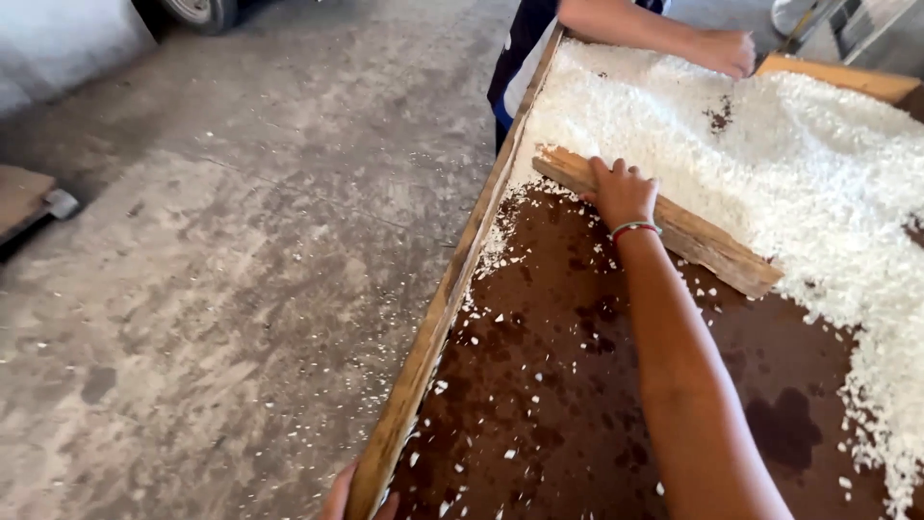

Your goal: The person spreads white rice on a large wooden tray using a wooden roller and by hand. They repeatedly roll the roller across the tray to flatten and distribute the rice, and occasionally use their hands to adjust the rice. Another person assists by holding a red bag and adding rice to the tray.

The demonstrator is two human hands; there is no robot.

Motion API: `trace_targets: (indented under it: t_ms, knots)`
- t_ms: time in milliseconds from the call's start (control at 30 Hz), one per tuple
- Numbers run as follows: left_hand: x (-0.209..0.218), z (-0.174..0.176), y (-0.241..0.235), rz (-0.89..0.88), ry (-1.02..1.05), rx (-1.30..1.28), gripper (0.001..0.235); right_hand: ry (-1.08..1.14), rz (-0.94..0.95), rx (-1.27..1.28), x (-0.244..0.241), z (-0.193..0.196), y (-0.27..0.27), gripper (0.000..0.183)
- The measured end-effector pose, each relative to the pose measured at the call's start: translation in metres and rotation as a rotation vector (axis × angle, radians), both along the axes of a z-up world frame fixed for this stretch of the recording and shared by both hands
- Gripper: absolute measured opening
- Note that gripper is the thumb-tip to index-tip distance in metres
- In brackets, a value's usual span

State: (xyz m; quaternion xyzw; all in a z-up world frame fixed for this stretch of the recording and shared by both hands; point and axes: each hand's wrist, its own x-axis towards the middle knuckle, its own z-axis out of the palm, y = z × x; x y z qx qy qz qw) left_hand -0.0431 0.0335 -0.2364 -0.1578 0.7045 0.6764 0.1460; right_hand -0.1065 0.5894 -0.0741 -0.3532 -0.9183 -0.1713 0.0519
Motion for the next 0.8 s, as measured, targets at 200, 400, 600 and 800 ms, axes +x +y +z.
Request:
trace_targets:
  t_ms: [200, 400, 600, 800]
  knots:
    - [0.038, 0.129, -0.018, -0.344, 0.778, -0.82, 0.044, 0.034, 0.14, -0.339, 0.06, 0.054, -0.026, 0.076]
    - [0.027, 0.092, -0.042, -0.64, 1.263, -1.006, 0.074, 0.315, 0.335, -0.487, 0.093, 0.063, -0.024, 0.075]
    - [-0.012, 0.093, -0.033, -0.424, 1.863, -0.897, 0.061, 0.185, 0.547, 0.073, 0.102, 0.04, -0.099, 0.074]
    - [0.002, 0.162, 0.02, -0.57, 2.227, -0.535, 0.041, 0.134, 0.6, 0.381, 0.149, 0.067, -0.236, 0.086]
